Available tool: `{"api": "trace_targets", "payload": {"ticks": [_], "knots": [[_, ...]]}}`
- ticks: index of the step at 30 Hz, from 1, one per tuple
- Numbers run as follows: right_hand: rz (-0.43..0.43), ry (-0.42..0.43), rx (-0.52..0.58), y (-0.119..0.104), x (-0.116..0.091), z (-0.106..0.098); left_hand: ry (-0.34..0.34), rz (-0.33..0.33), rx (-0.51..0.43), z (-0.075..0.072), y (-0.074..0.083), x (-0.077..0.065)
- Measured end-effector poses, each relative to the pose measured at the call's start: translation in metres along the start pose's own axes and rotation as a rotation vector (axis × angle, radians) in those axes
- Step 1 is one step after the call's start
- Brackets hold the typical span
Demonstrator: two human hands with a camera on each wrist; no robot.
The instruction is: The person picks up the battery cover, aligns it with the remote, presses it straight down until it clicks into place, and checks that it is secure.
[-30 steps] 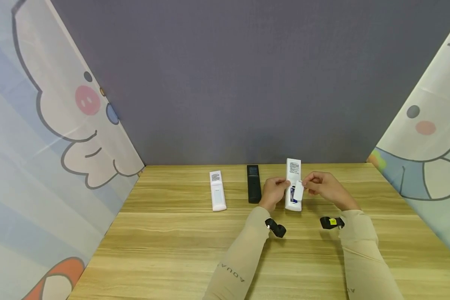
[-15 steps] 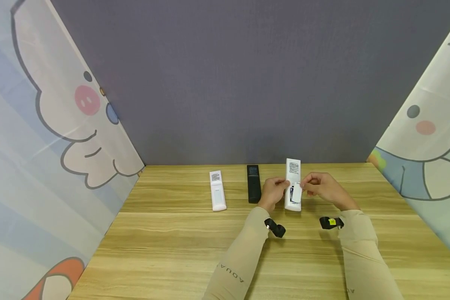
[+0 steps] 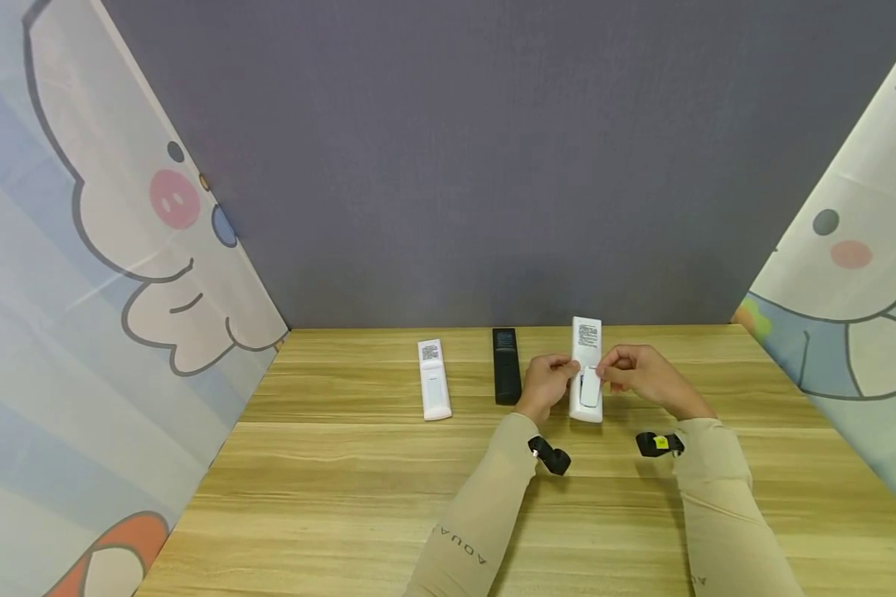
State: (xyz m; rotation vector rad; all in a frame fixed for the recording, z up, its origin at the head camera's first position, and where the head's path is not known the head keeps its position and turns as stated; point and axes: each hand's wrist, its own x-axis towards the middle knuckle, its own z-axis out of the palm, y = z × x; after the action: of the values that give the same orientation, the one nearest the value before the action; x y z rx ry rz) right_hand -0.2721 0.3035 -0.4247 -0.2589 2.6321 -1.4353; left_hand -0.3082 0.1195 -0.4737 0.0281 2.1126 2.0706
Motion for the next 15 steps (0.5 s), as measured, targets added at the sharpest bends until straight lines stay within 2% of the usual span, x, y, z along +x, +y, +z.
{"api": "trace_targets", "payload": {"ticks": [15], "knots": [[0.007,-0.011,0.019,0.0014,0.0027,0.0015,-0.008,0.012,-0.022,0.0003,0.0011,0.0006]]}}
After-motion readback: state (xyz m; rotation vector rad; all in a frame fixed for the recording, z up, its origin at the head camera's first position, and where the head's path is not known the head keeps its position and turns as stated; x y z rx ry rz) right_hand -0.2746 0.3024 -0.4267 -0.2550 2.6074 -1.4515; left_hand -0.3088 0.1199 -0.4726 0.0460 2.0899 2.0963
